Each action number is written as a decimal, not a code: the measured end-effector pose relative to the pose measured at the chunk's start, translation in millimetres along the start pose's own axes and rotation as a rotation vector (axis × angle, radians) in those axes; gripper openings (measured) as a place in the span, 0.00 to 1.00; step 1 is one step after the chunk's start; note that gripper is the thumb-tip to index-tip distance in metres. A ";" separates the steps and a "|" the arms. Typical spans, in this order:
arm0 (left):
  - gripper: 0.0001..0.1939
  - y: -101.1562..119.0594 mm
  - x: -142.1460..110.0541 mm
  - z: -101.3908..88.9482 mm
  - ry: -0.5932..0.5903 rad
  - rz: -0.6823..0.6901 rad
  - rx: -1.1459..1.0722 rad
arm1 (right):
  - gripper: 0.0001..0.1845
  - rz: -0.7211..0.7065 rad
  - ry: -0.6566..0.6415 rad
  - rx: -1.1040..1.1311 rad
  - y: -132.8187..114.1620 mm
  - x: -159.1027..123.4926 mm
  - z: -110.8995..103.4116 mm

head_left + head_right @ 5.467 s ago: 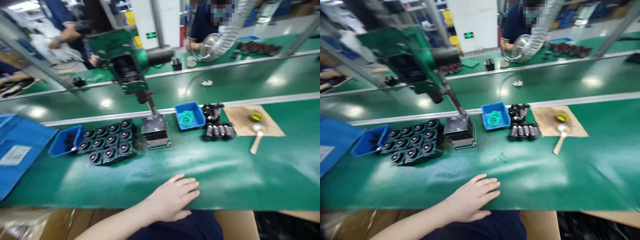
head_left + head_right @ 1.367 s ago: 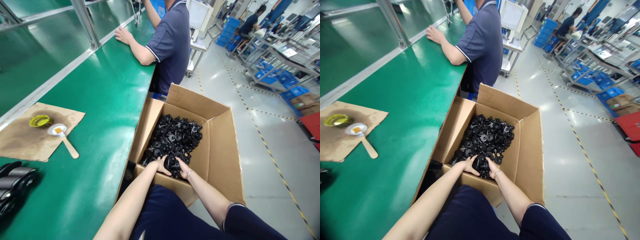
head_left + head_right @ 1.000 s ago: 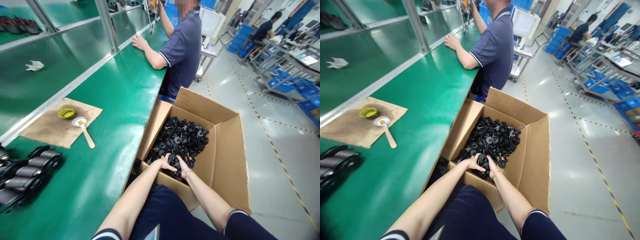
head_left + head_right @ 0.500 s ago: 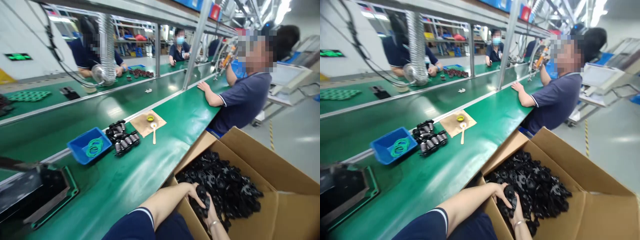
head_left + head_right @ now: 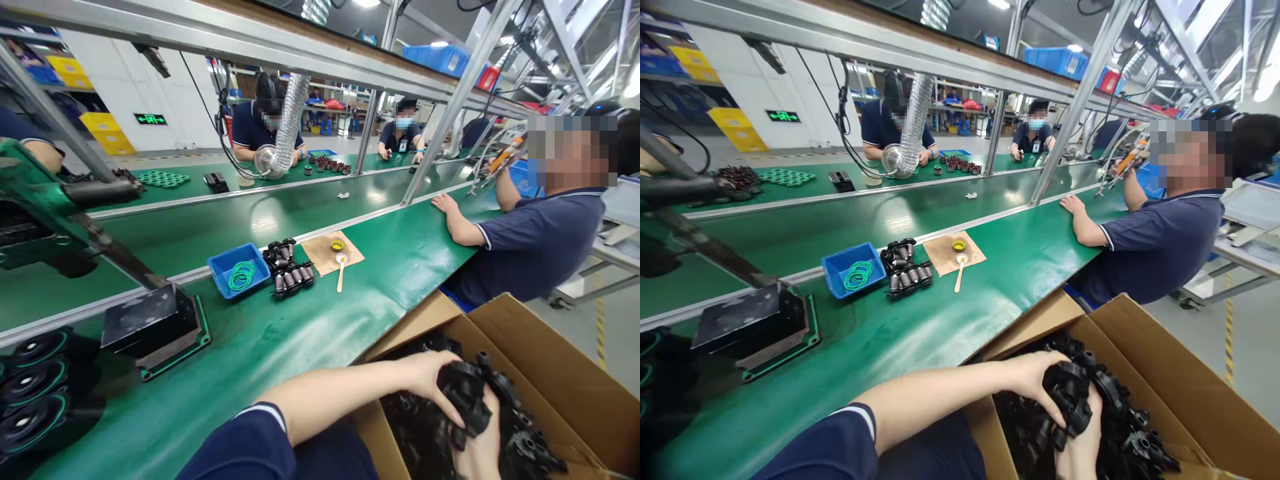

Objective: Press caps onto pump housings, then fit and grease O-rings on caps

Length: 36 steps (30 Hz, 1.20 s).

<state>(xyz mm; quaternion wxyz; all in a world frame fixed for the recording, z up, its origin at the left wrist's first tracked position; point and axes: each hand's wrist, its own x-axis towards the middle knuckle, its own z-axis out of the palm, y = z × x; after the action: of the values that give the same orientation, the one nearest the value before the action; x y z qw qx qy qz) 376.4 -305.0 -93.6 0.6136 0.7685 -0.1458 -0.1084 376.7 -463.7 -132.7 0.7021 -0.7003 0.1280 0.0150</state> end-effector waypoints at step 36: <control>0.44 -7.3 -260.2 -99.0 1.081 -0.045 1.139 | 0.23 -0.418 -0.401 -0.339 -32.8 50.8 87.9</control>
<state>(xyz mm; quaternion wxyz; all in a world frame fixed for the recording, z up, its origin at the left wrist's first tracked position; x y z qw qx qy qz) 168.3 -120.3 -81.8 0.1087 0.9136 0.1553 0.3598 446.3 -385.6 -111.9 0.5748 -0.8013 -0.1634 0.0291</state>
